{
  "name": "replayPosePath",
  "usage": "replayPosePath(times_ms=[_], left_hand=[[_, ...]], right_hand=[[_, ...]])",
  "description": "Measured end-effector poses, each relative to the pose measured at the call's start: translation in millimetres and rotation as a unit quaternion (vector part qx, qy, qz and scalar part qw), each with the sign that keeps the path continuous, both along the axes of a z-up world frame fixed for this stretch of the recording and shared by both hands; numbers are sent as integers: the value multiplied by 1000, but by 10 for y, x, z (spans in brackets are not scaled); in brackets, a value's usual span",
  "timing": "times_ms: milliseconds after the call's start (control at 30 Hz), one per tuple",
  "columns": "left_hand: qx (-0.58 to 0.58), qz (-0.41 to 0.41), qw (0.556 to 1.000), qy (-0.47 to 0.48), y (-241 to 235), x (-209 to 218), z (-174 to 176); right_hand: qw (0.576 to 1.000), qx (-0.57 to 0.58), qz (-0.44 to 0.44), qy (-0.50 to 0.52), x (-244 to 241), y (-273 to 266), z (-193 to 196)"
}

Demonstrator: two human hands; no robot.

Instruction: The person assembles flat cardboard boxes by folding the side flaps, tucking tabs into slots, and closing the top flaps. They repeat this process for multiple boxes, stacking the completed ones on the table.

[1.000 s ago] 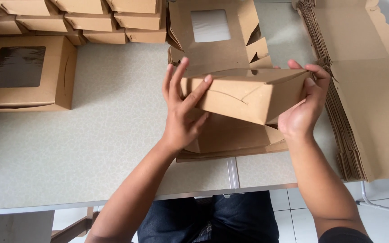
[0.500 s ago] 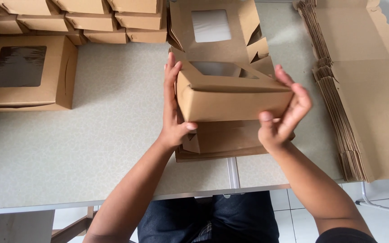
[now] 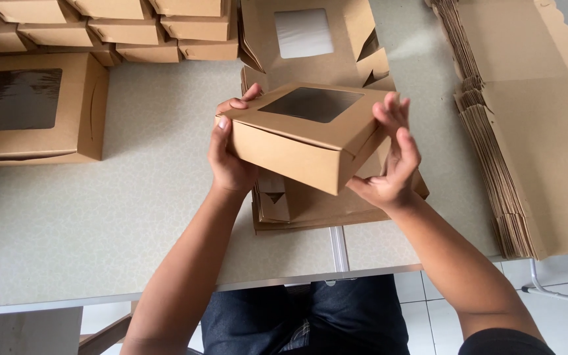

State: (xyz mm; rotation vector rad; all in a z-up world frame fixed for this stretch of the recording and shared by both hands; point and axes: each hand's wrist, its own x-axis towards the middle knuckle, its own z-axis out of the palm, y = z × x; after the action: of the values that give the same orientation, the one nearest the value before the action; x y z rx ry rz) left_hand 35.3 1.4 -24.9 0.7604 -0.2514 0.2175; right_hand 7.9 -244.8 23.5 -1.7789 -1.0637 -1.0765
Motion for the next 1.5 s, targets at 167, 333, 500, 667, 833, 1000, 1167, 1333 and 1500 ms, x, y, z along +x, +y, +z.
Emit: replayPosePath(times_ms=[167, 333, 500, 667, 833, 1000, 1167, 1333, 1500], left_hand=[[-16, -28, 999, 4, 17, 4, 67], [-9, -36, 999, 2, 48, 23, 81], [-45, -51, 998, 1, 78, 86, 8], [-42, -58, 997, 3, 109, 59, 87], [-38, -57, 998, 3, 139, 70, 98], [0, -24, 999, -31, 163, 61, 144], [35, 6, 998, -59, 250, 132, 122], [10, 17, 998, -52, 220, 78, 137], [-126, 85, 956, 250, 146, 5, 442]], right_hand=[[999, 10, -4, 35, 24, -82, 14], [999, 21, 17, 31, 10, -90, -16], [997, 67, 34, 34, -21, -138, -6], [996, 72, 45, 39, -24, -145, -19], [997, 62, 38, 29, -4, -124, -16], [1000, -13, -14, -18, -22, -89, 50], [990, -69, -95, -77, -104, -41, 29], [965, -130, -191, -124, -198, 94, 144], [980, -88, -126, -128, -204, 282, 281]])
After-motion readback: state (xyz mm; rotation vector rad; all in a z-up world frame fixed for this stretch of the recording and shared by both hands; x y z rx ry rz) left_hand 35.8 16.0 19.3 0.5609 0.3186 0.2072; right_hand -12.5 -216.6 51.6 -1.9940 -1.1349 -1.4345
